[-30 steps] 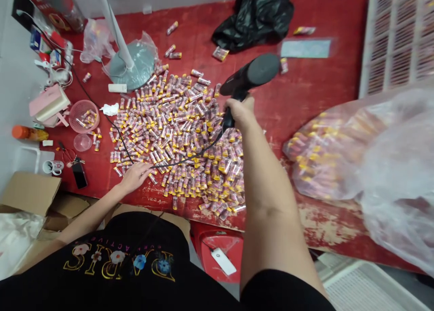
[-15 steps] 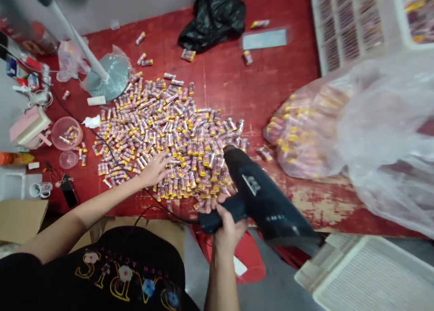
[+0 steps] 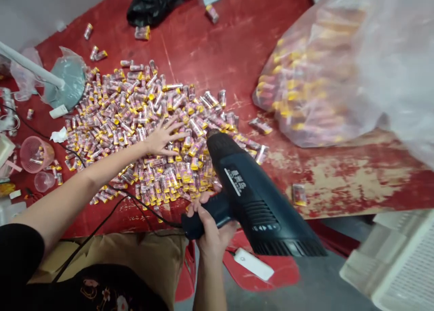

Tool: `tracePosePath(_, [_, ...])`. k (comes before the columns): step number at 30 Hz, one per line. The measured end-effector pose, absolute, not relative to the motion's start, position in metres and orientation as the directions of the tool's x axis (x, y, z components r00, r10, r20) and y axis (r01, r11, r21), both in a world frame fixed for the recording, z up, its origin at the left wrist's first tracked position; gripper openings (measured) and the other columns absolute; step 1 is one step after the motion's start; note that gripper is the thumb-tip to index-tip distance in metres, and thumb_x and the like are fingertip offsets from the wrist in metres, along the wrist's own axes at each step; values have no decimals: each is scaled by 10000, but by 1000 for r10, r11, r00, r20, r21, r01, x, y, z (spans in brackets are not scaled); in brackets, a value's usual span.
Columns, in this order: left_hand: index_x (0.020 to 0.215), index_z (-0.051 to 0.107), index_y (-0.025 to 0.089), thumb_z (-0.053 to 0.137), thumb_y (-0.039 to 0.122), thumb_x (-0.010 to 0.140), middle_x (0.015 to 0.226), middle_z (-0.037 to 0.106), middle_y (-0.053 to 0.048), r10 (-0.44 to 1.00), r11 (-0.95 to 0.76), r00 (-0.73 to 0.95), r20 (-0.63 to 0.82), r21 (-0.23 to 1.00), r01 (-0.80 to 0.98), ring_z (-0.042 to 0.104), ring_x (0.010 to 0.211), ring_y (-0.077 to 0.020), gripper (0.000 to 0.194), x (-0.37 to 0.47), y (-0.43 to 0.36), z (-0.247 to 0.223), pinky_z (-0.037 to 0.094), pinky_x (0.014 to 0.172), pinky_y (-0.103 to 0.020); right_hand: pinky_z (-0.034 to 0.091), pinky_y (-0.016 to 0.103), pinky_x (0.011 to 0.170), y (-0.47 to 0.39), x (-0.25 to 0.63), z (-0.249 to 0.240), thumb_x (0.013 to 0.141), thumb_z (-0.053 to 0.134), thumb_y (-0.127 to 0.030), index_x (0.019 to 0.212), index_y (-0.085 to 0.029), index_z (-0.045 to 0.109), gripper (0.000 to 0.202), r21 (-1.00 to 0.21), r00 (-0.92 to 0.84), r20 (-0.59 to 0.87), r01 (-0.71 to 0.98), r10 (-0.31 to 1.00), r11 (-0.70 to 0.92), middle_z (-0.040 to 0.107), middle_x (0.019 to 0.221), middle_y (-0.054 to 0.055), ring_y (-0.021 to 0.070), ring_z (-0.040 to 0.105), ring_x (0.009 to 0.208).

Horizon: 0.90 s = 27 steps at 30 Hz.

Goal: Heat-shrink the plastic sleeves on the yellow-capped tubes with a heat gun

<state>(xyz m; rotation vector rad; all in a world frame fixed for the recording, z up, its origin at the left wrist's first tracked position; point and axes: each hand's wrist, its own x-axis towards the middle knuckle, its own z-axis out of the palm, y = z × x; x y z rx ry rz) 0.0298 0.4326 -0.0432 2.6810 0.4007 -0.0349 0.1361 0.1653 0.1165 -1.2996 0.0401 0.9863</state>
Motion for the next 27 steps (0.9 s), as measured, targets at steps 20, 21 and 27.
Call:
tracePosePath(20, [1577, 418, 253, 240, 708, 1008, 1717, 245, -122, 641, -686, 757, -125, 348, 638, 126, 1605, -351, 750, -41, 544, -45, 30, 1265, -624, 455, 242, 435, 277, 145, 92, 652, 779, -269, 846, -224, 571, 288, -820, 411, -504, -504, 760, -271, 608, 728, -32, 118, 553, 502])
tracePosePath(21, [1588, 400, 239, 241, 715, 1004, 1713, 250, -137, 653, -680, 747, -129, 336, 652, 133, 1603, -355, 769, -58, 528, -40, 38, 1266, -625, 459, 241, 431, 281, 142, 93, 638, 778, -271, 844, -227, 561, 302, -828, 439, -497, -499, 749, -256, 614, 734, -38, 115, 553, 497])
tracePosePath(27, [1594, 388, 266, 274, 664, 1023, 1702, 283, -133, 753, -588, 644, -135, 304, 750, 151, 1602, -341, 705, -140, 464, -38, 52, 1262, -639, 455, 261, 399, 306, 122, 89, 634, 777, -272, 847, -225, 567, 303, -836, 301, -509, -395, 807, -380, 631, 719, -28, 126, 542, 455])
